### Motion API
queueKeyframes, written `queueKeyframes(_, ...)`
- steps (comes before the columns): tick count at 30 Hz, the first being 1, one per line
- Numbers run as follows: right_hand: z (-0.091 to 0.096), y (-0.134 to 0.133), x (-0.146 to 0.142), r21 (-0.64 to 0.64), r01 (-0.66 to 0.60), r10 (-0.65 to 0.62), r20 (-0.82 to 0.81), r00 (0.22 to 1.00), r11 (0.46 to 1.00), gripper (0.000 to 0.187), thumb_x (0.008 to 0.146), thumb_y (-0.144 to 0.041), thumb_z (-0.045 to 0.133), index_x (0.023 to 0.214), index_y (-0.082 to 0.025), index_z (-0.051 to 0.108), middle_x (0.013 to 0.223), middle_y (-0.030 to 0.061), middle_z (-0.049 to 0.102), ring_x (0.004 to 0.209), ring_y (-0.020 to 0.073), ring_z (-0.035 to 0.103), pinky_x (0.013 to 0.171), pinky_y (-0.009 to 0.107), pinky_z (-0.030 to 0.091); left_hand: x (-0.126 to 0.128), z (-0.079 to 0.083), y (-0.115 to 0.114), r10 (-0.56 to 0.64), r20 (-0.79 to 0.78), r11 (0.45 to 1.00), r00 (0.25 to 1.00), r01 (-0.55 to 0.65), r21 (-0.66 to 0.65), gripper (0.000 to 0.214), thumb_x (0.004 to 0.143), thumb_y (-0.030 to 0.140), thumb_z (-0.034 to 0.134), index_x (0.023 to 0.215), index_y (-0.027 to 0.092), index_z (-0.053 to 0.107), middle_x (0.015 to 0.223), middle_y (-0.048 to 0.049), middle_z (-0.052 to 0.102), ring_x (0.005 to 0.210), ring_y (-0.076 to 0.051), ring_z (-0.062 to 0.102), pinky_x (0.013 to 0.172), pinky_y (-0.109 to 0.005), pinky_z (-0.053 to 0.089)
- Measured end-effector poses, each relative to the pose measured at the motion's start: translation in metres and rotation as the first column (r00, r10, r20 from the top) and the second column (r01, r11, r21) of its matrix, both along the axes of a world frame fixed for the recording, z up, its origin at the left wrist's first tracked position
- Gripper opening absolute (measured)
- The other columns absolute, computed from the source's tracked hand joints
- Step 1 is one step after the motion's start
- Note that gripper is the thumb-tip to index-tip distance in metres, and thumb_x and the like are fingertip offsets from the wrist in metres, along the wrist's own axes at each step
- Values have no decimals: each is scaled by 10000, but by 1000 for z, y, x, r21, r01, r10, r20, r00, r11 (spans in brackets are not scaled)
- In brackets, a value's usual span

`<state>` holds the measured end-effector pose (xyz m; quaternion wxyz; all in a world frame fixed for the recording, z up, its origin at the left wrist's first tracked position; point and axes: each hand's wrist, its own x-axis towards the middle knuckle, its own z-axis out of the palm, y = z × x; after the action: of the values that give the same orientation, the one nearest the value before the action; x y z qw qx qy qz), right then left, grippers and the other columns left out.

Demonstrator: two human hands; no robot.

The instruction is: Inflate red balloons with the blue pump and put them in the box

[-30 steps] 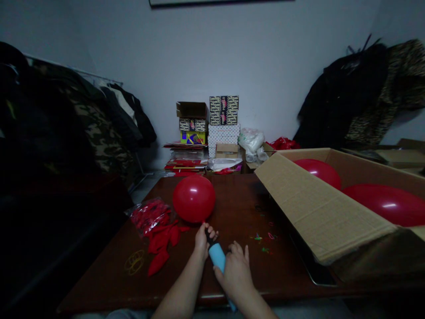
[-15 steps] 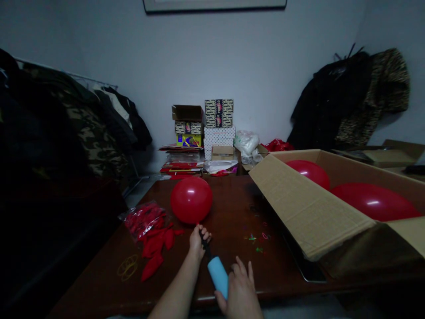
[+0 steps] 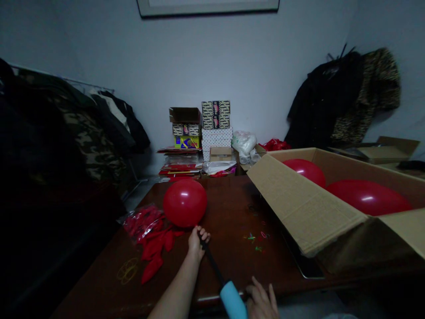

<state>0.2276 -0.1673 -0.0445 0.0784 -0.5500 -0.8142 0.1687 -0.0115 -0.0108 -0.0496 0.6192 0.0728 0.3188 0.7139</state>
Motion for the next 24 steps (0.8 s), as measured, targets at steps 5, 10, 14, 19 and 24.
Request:
queueKeyframes(5,7,3,-8,12,-26,26,29,999,1000,354,760,-452,495,955,-197,645,1230,115,528,1252,338,315,1021,587,129,0,-1,-1,-26,-3,1000,1000,26,15,259,745,358,578,671,201,386,503,79,377,368,-59,326,546,-279,427)
queueKeyframes(10,25,10,-23,14,-10,9,35,999,1000,433,707,-490,527,966,-160,632,1275,143,479,1276,344,261,1038,565,62,1,0,-2,-27,4,1000,1000,27,9,271,754,373,569,665,202,377,502,77,374,365,-61,324,541,-280,427)
queueKeyframes(14,42,15,-39,23,21,-22,53,998,1000,440,706,-484,514,969,-149,625,1280,144,470,1279,336,256,1047,545,38,1,0,-2,-31,15,999,999,31,13,261,757,367,568,669,201,387,506,76,377,367,-60,329,548,-283,430)
queueKeyframes(19,56,17,-56,75,60,-64,54,997,995,441,724,-486,488,955,-135,622,1250,151,487,1270,326,272,1053,522,26,1,0,-3,-35,16,999,999,34,21,260,746,366,583,678,202,393,512,75,387,373,-61,336,559,-289,435)
queueKeyframes(24,61,24,-70,88,88,-91,32,995,992,404,730,-450,479,952,-146,624,1248,126,488,1274,298,269,1061,489,34,2,0,-4,-40,1,999,999,40,31,263,740,365,585,678,200,390,510,76,390,377,-61,342,563,-290,437)
